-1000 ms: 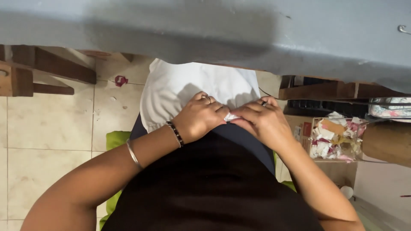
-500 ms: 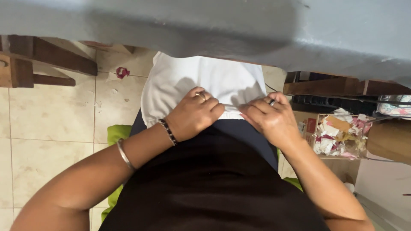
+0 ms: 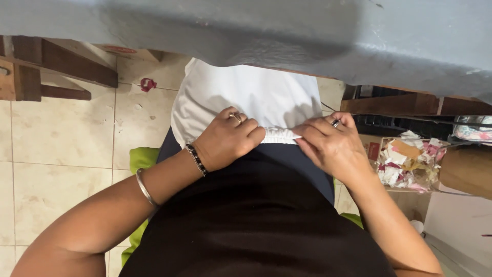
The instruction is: Inspecting white shorts for loose threads, trimming them with nippers, and winding a bobbin on a sewing machine.
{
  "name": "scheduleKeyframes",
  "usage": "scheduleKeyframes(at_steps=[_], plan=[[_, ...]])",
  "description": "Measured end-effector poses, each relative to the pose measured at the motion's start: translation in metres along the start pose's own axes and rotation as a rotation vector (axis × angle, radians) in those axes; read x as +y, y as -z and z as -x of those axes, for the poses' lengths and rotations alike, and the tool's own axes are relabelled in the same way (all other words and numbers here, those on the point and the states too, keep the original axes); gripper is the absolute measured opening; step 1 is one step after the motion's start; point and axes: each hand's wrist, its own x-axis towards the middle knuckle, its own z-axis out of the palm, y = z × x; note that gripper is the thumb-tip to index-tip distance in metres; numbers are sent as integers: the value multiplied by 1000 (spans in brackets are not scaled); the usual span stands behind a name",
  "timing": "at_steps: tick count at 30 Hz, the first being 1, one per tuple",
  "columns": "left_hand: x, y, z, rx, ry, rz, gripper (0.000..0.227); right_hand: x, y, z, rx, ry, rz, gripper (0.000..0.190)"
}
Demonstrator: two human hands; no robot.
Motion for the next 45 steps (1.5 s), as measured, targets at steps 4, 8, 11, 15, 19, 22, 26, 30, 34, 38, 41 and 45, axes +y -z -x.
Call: scheduleKeyframes(at_steps=[4, 8, 11, 15, 19, 22, 26, 30, 34, 38, 41, 45], plan=[[3, 2, -2, 14, 8, 6, 28, -16, -2, -24, -18, 48, -43, 18], [-4, 10, 7, -16, -10, 7, 27, 6, -32, 5, -53, 31, -98, 18], [-16, 15, 25, -56, -27, -53, 23, 13, -28, 10, -28, -16, -167, 17], [-26, 28, 34, -70, -32, -28, 27, 11, -26, 19, 61, -107, -190, 15], [-28, 31, 41, -63, -56, -58, 31, 11, -35, 33, 116, -168, -134, 11], [-28, 32, 48, -68, -51, -90, 30, 8, -24, 30, 150, -147, -22, 17], [-25, 30, 48, -55, -62, -95, 28, 4, -25, 39, 152, -173, -14, 16], [-9, 23, 33, -32, -74, -68, 19, -10, -18, 18, 125, -93, -42, 12], [-9, 23, 30, -40, -82, -42, 14, -11, -3, 2, 54, -71, -56, 10], [-14, 56, 31, -127, -29, -53, 5, -8, -2, 10, 17, -126, -47, 3], [-18, 66, 48, -150, 7, -90, 9, 1, -11, 26, -14, -159, -2, 5], [-31, 72, 79, -157, 37, -107, 12, 20, -20, 50, -1, -208, 82, 10]])
